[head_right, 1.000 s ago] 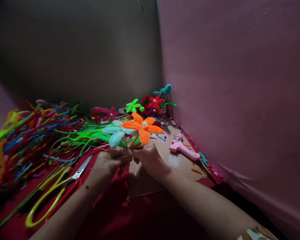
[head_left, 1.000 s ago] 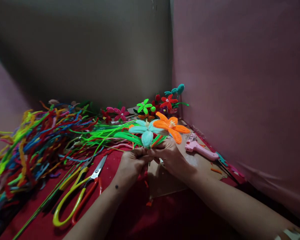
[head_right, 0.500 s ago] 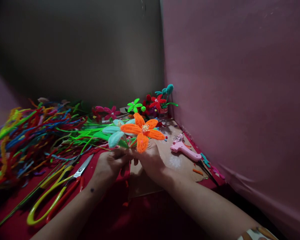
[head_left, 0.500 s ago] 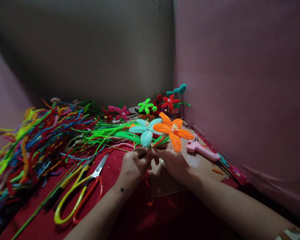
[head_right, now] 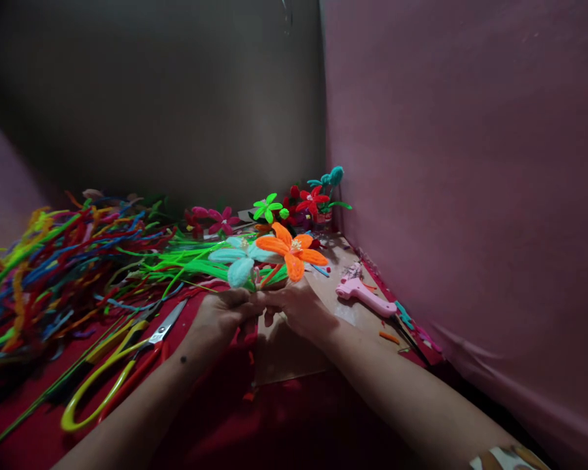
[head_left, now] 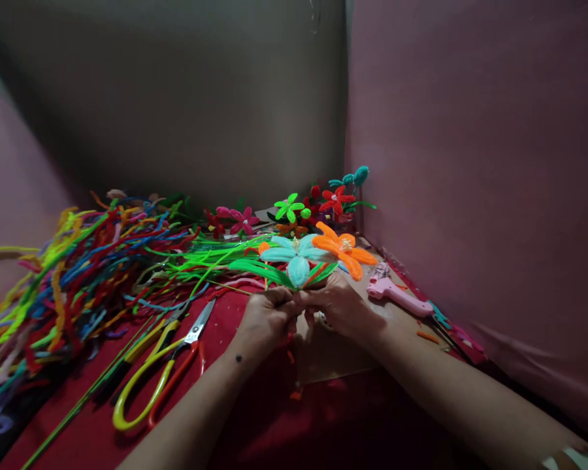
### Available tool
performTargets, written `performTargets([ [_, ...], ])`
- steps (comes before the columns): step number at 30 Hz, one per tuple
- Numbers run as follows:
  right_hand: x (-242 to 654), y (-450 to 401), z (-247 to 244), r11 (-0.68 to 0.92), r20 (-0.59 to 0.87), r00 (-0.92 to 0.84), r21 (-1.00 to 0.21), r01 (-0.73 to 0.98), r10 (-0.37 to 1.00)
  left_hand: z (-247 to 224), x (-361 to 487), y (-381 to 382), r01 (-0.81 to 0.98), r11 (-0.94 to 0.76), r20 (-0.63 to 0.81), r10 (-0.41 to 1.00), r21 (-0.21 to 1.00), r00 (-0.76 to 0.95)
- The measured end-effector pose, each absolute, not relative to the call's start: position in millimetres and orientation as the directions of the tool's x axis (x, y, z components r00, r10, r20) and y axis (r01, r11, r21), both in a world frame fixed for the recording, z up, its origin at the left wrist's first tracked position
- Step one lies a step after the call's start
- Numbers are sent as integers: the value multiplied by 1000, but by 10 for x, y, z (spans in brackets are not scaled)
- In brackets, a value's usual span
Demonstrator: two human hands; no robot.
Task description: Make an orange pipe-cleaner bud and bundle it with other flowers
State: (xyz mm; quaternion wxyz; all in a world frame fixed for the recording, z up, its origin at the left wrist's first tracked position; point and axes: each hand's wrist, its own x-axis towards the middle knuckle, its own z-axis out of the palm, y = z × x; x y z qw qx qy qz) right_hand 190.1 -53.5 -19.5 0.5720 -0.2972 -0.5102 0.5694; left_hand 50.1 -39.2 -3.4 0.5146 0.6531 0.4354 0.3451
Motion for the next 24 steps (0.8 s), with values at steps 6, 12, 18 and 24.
performTargets([
  [6,1816,-566,-152,217,253,-52,-905,-366,966,-6,512,-411,130,-98,41,923,987,382],
  [12,1849,-565,-132,225,255,-65,-926,-304,965,9,481,-372,59,-23,-4,902,998,431],
  [18,1866,-577,-145,291,310,-29,-917,-271,950,-25,463,-359,90,-26,-9,931,996,365],
  [24,1831,-641,-50,272,293,-46,-926,-262,955,-4,487,-389,111,0,-31,960,994,279],
])
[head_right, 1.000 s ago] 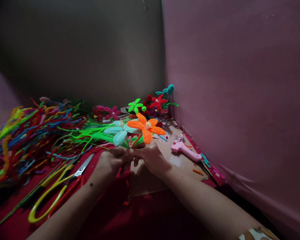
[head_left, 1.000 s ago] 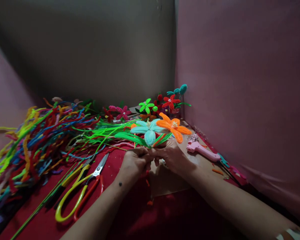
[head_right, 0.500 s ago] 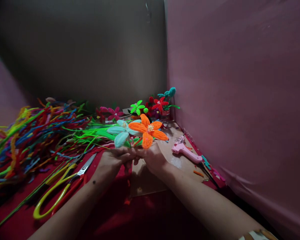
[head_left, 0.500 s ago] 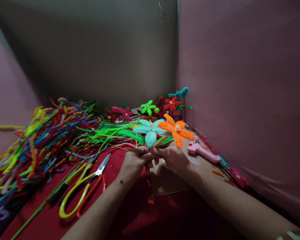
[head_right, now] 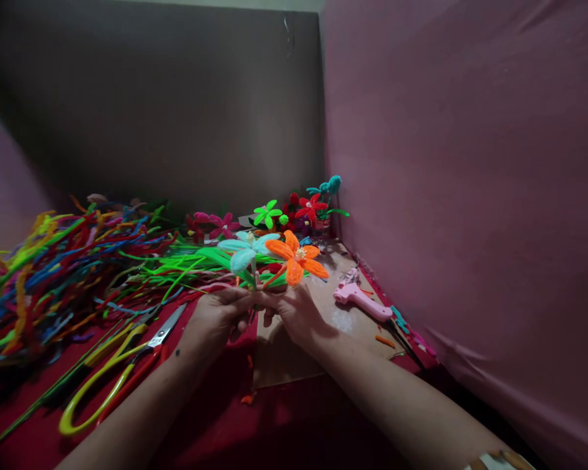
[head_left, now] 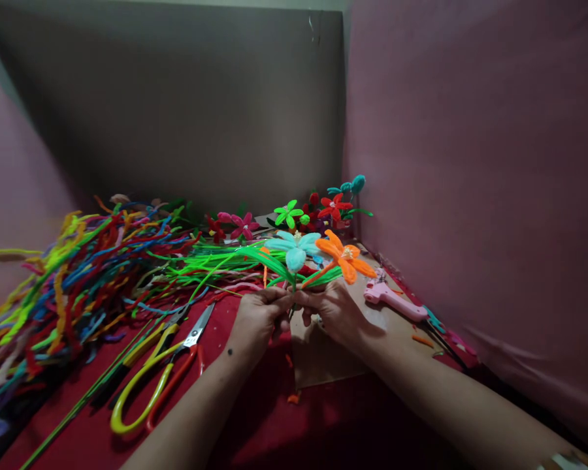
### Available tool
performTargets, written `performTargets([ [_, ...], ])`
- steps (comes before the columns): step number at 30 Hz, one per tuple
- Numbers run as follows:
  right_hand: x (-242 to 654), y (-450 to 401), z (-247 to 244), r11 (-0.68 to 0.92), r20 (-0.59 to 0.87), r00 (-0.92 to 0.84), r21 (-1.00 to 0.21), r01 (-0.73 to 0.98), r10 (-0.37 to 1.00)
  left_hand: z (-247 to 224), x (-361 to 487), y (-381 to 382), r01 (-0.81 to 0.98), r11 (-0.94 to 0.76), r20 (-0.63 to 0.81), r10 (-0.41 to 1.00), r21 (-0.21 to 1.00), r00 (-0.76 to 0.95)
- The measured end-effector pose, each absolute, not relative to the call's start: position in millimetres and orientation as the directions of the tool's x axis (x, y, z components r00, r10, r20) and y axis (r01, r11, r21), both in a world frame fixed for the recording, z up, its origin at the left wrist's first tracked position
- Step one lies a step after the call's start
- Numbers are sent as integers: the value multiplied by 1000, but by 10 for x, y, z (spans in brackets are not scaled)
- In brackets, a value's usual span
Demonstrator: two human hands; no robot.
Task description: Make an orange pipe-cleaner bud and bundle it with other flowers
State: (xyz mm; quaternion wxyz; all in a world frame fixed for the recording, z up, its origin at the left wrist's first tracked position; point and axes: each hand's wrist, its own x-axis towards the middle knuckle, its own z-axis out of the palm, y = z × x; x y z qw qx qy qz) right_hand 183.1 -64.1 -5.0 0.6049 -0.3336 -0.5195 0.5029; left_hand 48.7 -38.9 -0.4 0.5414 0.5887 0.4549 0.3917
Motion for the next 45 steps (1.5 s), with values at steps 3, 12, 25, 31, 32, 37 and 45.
performTargets([
  [3,1819,-614,-100,239,269,-62,-923,-301,961,-15,488,-372,101,-11,-16,964,995,267],
  [12,1796,-580,-181,260,238,112,-925,-276,965,-142,470,-259,-25,48,-32,893,999,450],
  [25,1955,-438,-7,429,400,163,-872,-237,902,87,282,-132,268,-143,109,984,953,140],
  [31,2017,-255,-38,461,391,253,-815,-352,885,-20,120,222,505,-124,72,990,854,121],
  [32,2023,-240,-75,461,387,263,-814,-353,884,-54,134,259,546,-120,59,990,829,129],
  [37,2082,-205,-223,459,367,299,-817,-350,881,-187,207,338,677,-104,19,991,728,132],
  [45,2116,-170,-246,366,220,336,-803,-471,916,-6,41,123,561,-157,126,988,813,93],
])
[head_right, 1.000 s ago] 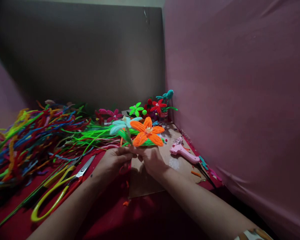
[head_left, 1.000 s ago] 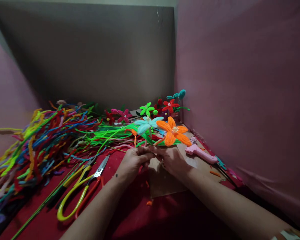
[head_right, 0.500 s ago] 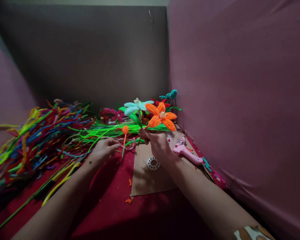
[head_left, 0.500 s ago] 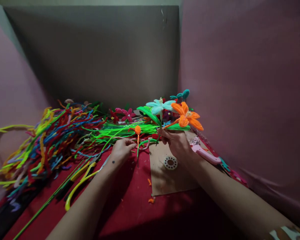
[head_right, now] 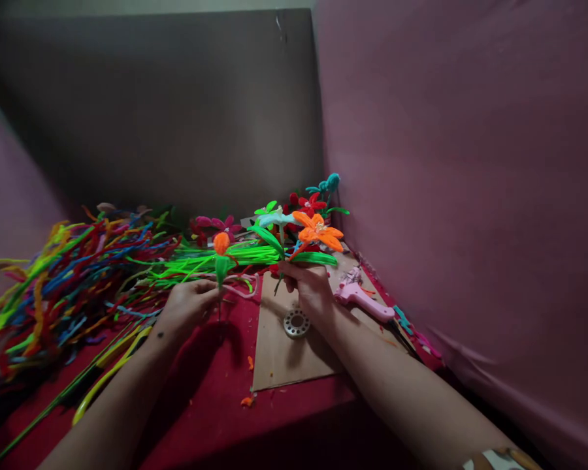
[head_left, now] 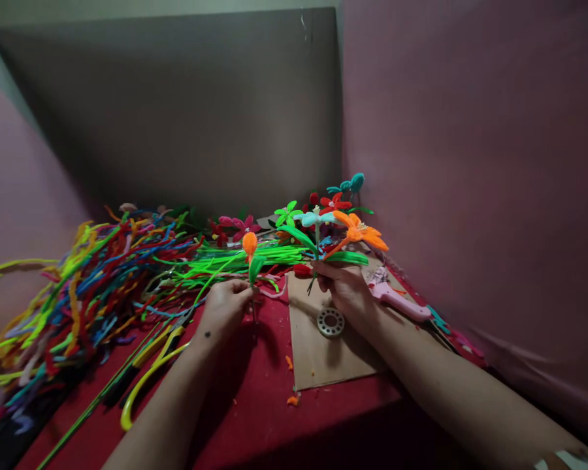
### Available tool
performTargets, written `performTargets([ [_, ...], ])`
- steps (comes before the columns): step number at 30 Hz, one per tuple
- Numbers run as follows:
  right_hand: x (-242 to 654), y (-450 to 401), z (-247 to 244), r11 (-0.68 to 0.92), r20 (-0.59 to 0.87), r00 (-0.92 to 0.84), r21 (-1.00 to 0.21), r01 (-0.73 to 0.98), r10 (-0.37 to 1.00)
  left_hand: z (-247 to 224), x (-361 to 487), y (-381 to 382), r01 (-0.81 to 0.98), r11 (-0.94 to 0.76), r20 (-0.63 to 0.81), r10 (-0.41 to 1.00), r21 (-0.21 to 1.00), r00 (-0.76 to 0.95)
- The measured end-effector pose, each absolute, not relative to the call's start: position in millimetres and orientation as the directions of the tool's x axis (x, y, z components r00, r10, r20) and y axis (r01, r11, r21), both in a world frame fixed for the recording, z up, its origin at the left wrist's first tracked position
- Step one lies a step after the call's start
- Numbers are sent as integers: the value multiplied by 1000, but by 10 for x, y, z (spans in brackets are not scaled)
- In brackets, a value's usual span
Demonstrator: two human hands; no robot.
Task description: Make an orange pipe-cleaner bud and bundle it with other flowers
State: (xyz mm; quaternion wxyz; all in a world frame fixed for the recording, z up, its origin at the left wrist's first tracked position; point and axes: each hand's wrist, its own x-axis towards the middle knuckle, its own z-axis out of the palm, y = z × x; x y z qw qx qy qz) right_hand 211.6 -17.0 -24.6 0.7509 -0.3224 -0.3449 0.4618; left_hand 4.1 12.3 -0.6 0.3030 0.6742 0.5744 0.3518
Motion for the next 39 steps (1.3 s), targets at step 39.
performTargets([
  [39,1836,-483,-163,272,250,108,-871,-410,962,229,623,-343,326,-527,446,846,785,292],
])
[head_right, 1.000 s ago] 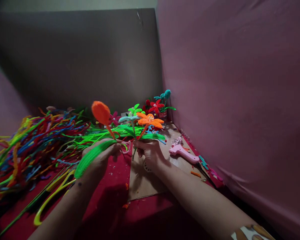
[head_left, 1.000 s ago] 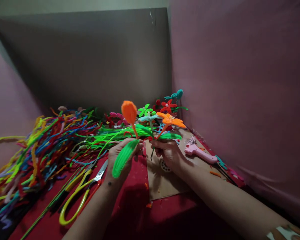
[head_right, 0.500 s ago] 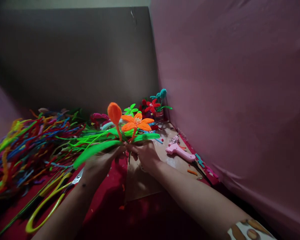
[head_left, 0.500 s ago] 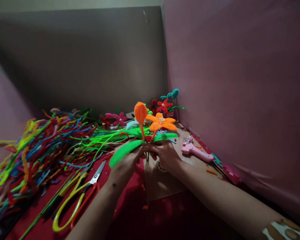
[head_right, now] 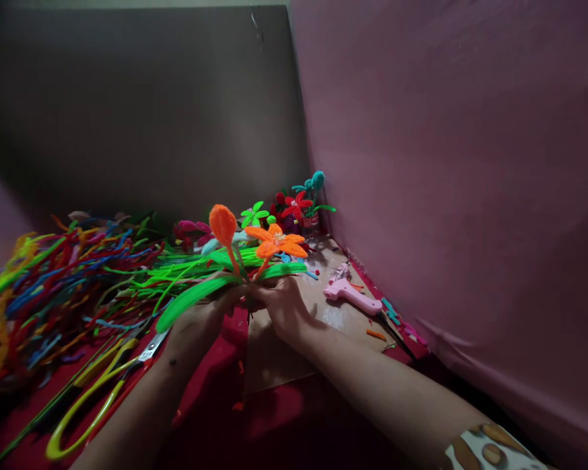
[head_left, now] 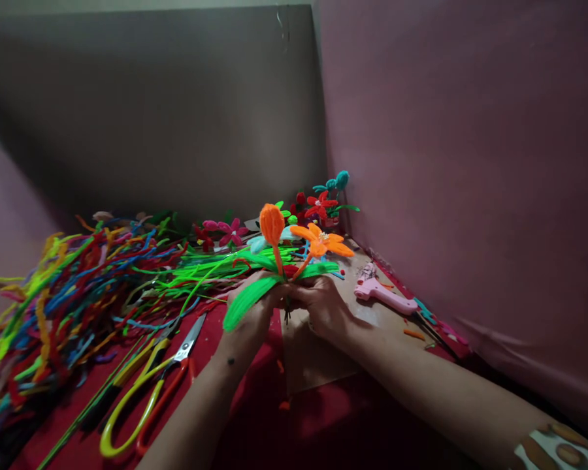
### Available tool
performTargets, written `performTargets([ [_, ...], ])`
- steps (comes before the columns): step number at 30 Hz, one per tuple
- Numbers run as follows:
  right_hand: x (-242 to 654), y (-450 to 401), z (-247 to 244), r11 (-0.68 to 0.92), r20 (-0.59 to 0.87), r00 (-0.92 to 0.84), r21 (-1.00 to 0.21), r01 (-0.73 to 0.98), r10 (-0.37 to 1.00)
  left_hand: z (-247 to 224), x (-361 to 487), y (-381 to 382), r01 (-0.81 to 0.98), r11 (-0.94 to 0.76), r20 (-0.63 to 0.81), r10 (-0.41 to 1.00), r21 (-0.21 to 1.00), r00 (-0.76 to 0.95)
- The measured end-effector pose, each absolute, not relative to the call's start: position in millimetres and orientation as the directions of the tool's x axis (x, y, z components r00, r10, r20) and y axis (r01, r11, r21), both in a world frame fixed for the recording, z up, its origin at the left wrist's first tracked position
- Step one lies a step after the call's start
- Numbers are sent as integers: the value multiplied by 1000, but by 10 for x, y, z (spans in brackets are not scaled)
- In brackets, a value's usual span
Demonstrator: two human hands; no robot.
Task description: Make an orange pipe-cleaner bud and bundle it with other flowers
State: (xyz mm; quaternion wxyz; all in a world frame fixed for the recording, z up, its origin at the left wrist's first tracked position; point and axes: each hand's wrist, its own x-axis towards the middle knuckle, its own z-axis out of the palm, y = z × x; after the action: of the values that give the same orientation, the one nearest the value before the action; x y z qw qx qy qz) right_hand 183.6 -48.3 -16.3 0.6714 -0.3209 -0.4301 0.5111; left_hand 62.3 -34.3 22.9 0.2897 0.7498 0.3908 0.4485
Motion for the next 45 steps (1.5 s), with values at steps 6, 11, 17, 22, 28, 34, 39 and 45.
performTargets([
  [6,1804,-441,-238,301,279,115,-860,-411,953,140,678,-330,262,-514,469,856,817,219],
  [11,1807,-410,-304,346,329,118,-822,-453,937,115,712,-351,238,-448,437,894,862,101],
  [17,1819,-414,-302,360,361,92,-805,-471,928,168,664,-359,282,-397,388,917,873,89],
  [22,1828,-447,-241,327,369,-7,-830,-451,929,179,633,-390,255,-546,524,838,798,154],
  [28,1882,-463,-229,438,450,4,-867,-238,893,142,654,-409,80,-494,492,870,866,44],
  [34,1896,-476,-232,444,452,-3,-879,-173,892,144,657,-427,121,-482,481,876,868,41],
  [39,1874,-468,-240,443,460,-18,-863,-242,888,103,626,-395,60,-424,417,903,904,106],
  [45,1825,-453,-182,361,369,75,-814,-456,926,38,627,-420,5,-491,487,866,871,113],
])
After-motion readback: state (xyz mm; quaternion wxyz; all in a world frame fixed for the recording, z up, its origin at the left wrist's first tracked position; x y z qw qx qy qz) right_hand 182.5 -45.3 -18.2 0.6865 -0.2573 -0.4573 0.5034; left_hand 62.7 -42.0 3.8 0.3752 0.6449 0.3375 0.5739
